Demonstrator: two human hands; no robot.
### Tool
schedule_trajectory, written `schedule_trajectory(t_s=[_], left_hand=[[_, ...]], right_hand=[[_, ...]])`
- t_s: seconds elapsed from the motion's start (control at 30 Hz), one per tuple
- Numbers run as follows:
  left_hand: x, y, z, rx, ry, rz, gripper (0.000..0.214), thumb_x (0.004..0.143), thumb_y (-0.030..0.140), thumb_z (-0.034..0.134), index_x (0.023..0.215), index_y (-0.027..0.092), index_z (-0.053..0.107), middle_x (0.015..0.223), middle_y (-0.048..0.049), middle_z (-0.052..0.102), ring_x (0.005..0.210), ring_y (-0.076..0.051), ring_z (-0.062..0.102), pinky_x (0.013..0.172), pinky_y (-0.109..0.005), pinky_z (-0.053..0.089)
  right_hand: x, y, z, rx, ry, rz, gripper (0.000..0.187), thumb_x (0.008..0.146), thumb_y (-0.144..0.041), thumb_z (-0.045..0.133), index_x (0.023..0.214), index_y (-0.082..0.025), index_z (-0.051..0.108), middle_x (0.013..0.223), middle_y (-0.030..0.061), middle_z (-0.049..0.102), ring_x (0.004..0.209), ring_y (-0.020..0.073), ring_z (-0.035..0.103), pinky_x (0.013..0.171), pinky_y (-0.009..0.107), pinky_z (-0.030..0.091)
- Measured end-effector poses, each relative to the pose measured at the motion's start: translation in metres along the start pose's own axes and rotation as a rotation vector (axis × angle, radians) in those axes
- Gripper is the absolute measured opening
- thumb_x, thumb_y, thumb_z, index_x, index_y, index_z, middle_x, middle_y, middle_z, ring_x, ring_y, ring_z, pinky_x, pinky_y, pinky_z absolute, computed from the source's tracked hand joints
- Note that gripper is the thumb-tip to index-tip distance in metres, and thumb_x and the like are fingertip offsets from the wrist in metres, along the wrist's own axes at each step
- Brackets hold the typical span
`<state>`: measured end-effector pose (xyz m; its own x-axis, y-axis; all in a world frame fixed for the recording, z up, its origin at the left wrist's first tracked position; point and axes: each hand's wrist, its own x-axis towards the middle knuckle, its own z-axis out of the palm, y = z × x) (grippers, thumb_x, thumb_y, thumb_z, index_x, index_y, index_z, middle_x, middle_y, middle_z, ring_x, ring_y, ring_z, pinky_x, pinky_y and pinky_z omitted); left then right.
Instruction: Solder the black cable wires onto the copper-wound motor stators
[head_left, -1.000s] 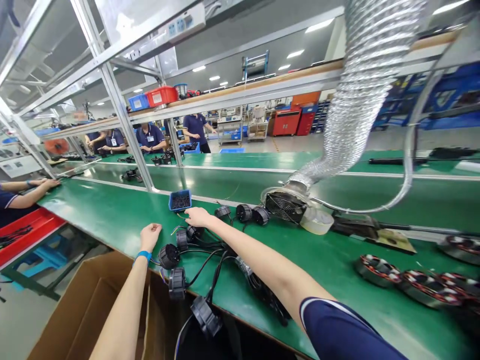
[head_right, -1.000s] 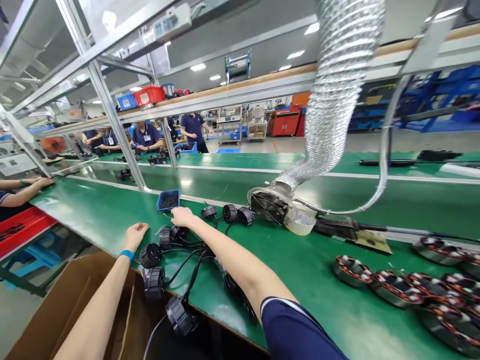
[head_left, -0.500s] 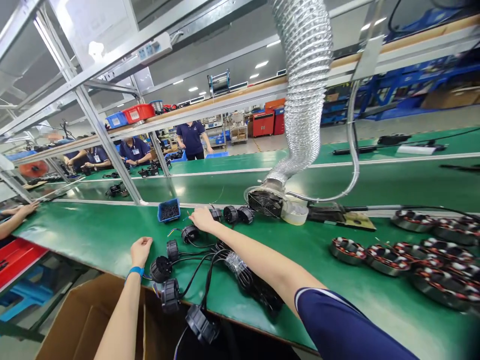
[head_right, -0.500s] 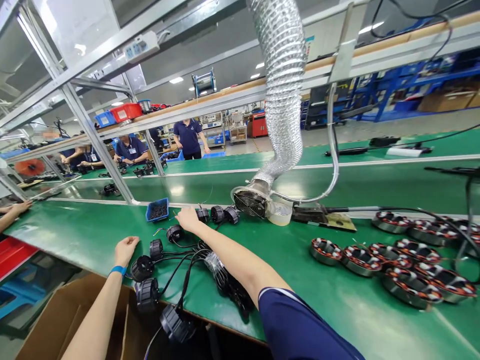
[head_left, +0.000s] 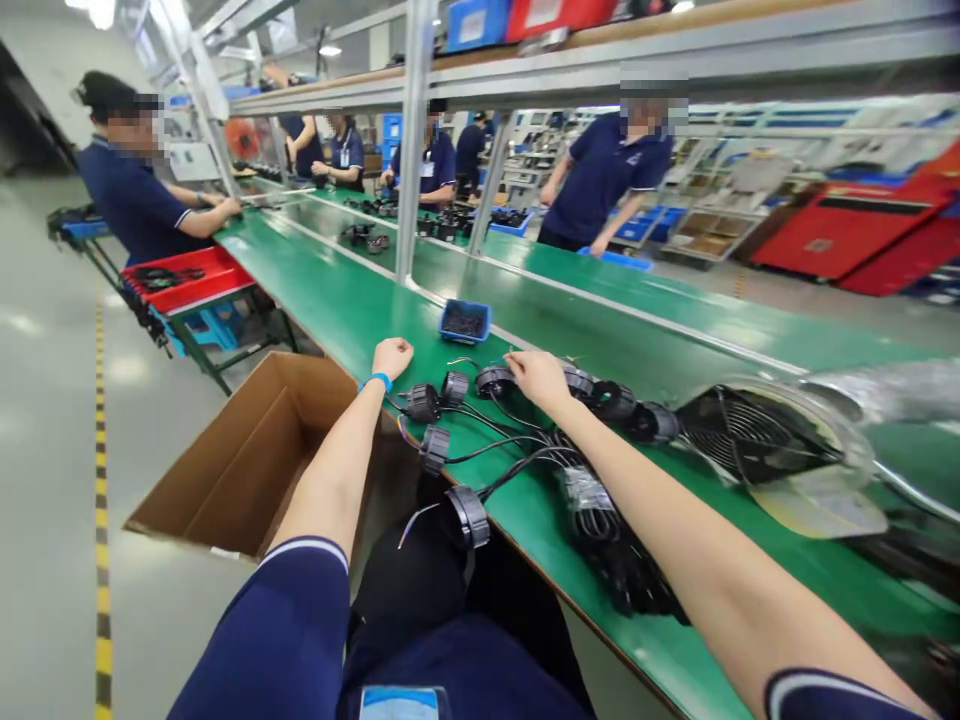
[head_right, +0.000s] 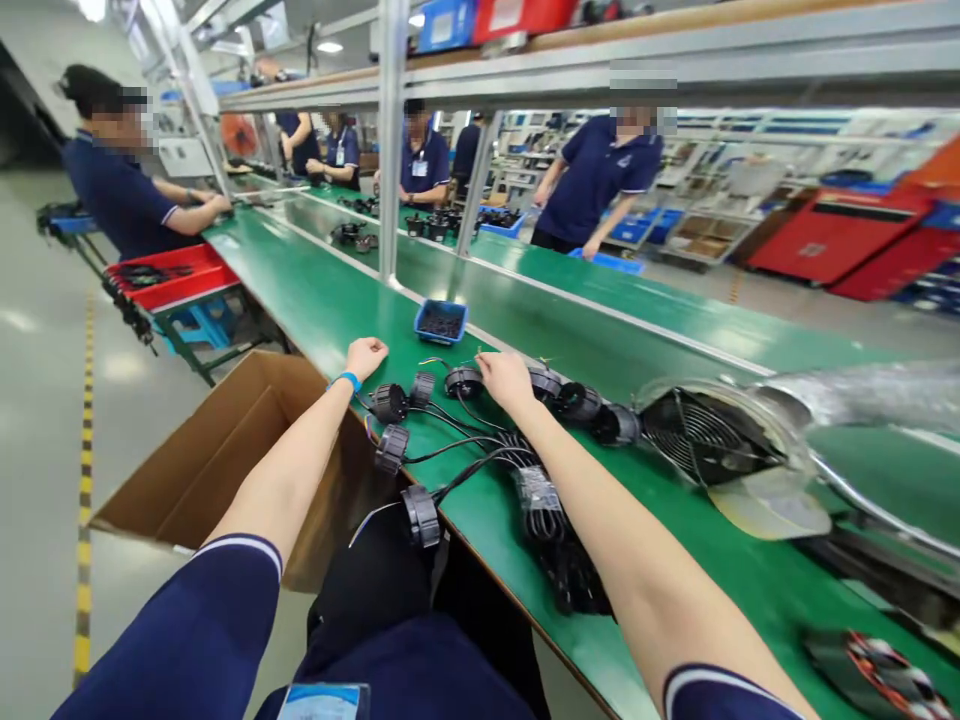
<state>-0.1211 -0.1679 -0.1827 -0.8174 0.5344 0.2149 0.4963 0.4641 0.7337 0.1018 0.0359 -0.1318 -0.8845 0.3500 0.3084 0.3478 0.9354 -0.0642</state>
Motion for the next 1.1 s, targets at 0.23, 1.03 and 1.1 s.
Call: schedule_trajectory(t_s=[0.23,1.03,1.1], left_hand=[[0.002,-0.008,0.009,-0.039,0.03,0.04,0.024,0.092,0.037,0.06,0.099,0.015,0.066,0.103,-0.0066,0.069,0.093,-0.019,0.065,0.087,-0.041,0.053],[0.014,-0.016,0.024,-0.102,0.02,0.125,0.021,0.084,0.014,0.053,0.09,0.005,0.071,0.092,-0.012,0.069,0.098,-0.022,0.06,0.096,-0.035,0.039],[0.01,-0.01,0.019,-0.111,0.03,0.095,0.019,0.083,0.017,0.055,0.088,0.007,0.071,0.089,-0.0108,0.069,0.096,-0.021,0.06,0.095,-0.035,0.039]], right_hand=[[-0.005,0.002,0.009,-0.13,0.112,0.166,0.033,0.096,-0.027,0.04,0.091,-0.014,0.069,0.085,0.0163,0.072,0.075,0.0268,0.063,0.066,0.032,0.037],[-0.005,0.008,0.01,-0.14,0.002,0.146,0.057,0.104,-0.034,0.015,0.099,-0.01,0.066,0.1,0.0217,0.059,0.098,0.029,0.056,0.085,0.043,0.038],[-0.005,0.006,0.005,-0.107,-0.03,0.196,0.057,0.104,-0.032,0.013,0.102,-0.009,0.065,0.102,0.0224,0.058,0.1,0.0299,0.055,0.087,0.045,0.038]])
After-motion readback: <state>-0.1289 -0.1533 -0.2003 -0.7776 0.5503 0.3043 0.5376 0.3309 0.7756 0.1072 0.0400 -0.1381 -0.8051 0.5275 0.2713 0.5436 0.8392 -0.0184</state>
